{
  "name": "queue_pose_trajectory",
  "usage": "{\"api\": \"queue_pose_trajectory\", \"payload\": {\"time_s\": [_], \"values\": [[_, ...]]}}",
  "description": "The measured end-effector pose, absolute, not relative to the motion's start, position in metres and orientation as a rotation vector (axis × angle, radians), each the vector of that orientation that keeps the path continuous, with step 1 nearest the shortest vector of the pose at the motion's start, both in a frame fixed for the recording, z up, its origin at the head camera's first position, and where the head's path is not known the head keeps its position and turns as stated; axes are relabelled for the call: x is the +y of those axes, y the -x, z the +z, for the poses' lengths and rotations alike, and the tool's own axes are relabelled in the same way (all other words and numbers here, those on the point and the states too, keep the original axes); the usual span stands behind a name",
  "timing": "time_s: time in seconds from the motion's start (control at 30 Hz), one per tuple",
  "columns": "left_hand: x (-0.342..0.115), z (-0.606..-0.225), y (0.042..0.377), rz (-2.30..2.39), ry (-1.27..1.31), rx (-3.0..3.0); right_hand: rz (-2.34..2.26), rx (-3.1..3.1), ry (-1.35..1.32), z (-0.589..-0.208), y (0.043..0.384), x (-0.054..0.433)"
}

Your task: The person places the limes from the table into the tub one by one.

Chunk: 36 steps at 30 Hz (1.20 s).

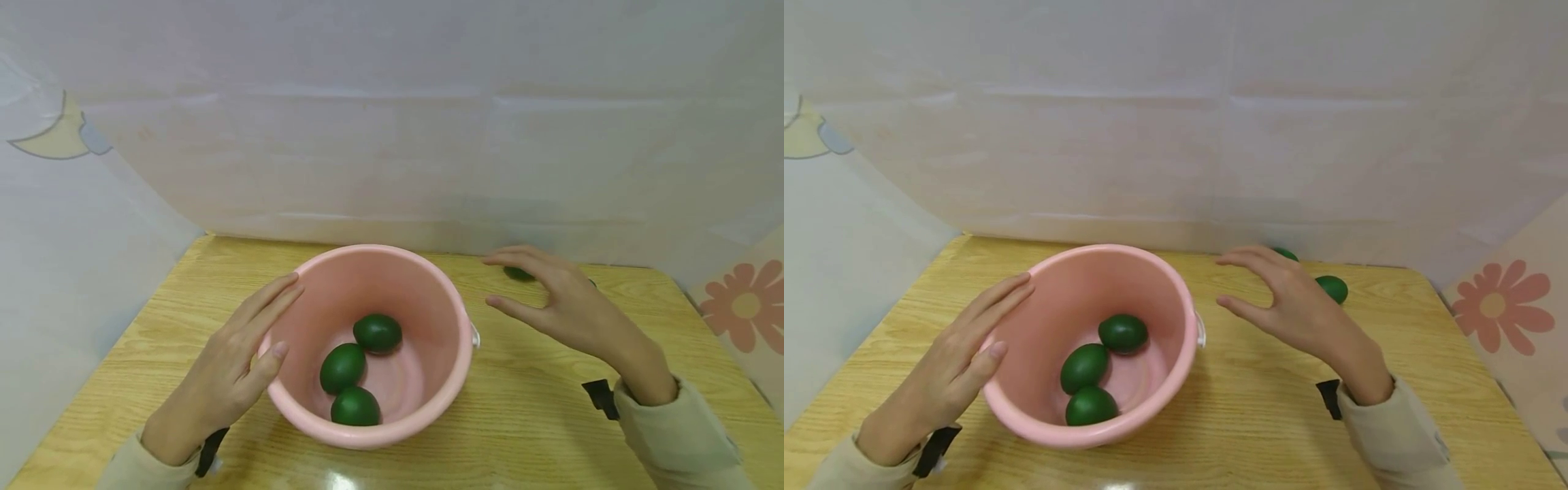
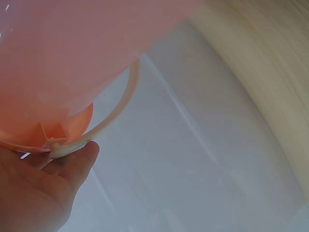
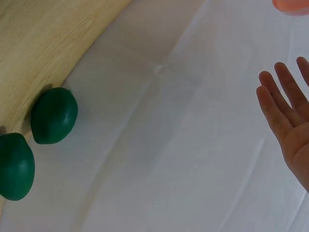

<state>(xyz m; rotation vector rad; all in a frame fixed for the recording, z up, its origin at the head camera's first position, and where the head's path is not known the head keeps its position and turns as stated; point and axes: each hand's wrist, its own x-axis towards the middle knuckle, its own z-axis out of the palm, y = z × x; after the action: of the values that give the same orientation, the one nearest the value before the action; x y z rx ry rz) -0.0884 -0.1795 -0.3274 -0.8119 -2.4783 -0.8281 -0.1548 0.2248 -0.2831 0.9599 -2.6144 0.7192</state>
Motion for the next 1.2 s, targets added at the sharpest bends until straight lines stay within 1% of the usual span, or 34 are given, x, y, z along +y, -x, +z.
{"api": "queue_pose_trajectory", "payload": {"time_s": [0.53, 1.2], "values": [[-0.180, -0.330, 0.089, -0.834, 0.825, -2.457, 0.632, -2.552, -0.997, -0.301, 0.163, 0.245], [-0.180, -0.329, 0.089, -0.846, 0.822, -2.463, 0.583, -2.619, -0.919, -0.313, 0.171, 0.265]]}}
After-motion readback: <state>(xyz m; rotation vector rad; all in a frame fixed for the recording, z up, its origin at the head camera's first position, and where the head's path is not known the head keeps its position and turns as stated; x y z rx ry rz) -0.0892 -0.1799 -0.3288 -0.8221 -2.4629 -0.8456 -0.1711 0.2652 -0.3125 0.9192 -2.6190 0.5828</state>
